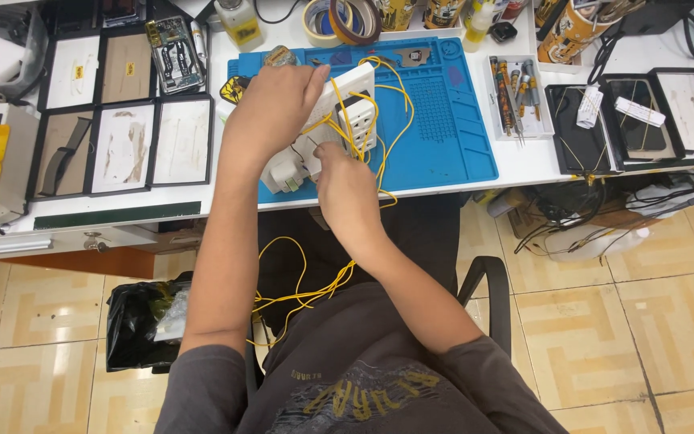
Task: Connect wires to a breadboard and test a small electronic device
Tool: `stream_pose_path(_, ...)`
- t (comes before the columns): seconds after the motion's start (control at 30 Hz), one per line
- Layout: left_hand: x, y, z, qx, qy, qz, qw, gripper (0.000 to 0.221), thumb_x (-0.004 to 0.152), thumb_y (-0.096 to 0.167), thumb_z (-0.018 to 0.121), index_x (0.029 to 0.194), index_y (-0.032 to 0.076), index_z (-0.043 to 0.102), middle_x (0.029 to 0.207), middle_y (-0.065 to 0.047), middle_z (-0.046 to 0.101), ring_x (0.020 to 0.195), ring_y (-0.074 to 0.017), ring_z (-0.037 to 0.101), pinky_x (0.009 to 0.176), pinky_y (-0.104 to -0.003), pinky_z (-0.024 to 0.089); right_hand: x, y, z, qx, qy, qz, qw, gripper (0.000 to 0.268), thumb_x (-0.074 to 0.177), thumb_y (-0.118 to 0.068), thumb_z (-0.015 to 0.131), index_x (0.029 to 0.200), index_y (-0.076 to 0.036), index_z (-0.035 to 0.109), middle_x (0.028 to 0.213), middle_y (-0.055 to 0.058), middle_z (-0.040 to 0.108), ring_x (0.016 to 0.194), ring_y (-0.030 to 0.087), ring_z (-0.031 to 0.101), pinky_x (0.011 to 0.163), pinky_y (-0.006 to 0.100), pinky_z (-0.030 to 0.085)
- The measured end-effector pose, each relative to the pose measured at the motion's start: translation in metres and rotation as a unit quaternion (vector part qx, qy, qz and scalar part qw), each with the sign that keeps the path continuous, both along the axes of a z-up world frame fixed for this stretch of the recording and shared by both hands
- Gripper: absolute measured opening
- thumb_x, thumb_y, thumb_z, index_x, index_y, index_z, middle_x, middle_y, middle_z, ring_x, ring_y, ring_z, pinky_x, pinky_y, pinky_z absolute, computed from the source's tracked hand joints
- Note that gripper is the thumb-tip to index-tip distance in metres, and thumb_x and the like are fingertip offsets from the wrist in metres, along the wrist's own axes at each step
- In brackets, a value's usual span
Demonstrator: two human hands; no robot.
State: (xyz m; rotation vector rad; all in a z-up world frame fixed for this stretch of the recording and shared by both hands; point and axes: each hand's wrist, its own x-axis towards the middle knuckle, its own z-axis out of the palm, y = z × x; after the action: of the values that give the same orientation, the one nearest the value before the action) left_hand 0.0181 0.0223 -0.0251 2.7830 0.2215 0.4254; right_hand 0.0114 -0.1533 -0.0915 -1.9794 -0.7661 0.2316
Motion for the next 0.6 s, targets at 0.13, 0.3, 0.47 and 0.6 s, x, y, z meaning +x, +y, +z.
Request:
stream_pose_path(0.13, 0.001, 0.002, -0.004, 0.011, -0.007, -0.001, 1.000, 0.065, 0.129, 0.040, 0.039, 0.082, 0.003, 0.064, 0.074, -0.018, 0.068, 0.069, -0.0471, 0.060, 0.065, -0.059, 0.044, -0.008, 0.009, -0.014, -0.120, -0.170, -0.026, 0.978, 0.025, 0.094, 0.004, 0.051, 0.117, -0.005, 0.057, 0.090, 0.027, 0.074, 0.075, 0.064, 0.065, 0.058, 0.068, 0.045)
stream_pose_path(0.3, 0.000, 0.002, -0.004, 0.030, -0.016, -0.016, 0.999, 0.064, 0.129, 0.038, 0.039, 0.087, 0.001, 0.069, 0.078, -0.023, 0.071, 0.074, -0.0528, 0.063, 0.066, -0.062, 0.045, 0.023, 0.004, -0.004, -0.096, -0.170, -0.001, 0.981, 0.022, 0.105, -0.007, 0.054, 0.116, -0.006, 0.072, 0.081, 0.029, 0.076, 0.080, 0.063, 0.069, 0.064, 0.068, 0.049)
stream_pose_path(0.47, -0.002, -0.003, 0.001, 0.015, -0.015, -0.012, 1.000, 0.066, 0.131, 0.035, 0.041, 0.076, 0.002, 0.057, 0.071, -0.020, 0.064, 0.067, -0.0490, 0.056, 0.067, -0.060, 0.039, 0.023, -0.001, 0.011, -0.111, -0.174, 0.031, 0.978, 0.019, 0.098, -0.001, 0.054, 0.112, -0.004, 0.068, 0.080, 0.033, 0.072, 0.075, 0.066, 0.065, 0.063, 0.067, 0.049)
stream_pose_path(0.6, -0.001, -0.001, -0.001, 0.022, -0.005, -0.010, 1.000, 0.066, 0.131, 0.035, 0.041, 0.078, 0.001, 0.061, 0.075, -0.023, 0.068, 0.071, -0.0535, 0.059, 0.069, -0.063, 0.041, -0.002, 0.012, -0.016, -0.078, -0.129, -0.027, 0.988, 0.029, 0.096, -0.001, 0.053, 0.118, -0.005, 0.071, 0.083, 0.033, 0.076, 0.082, 0.065, 0.067, 0.067, 0.069, 0.049)
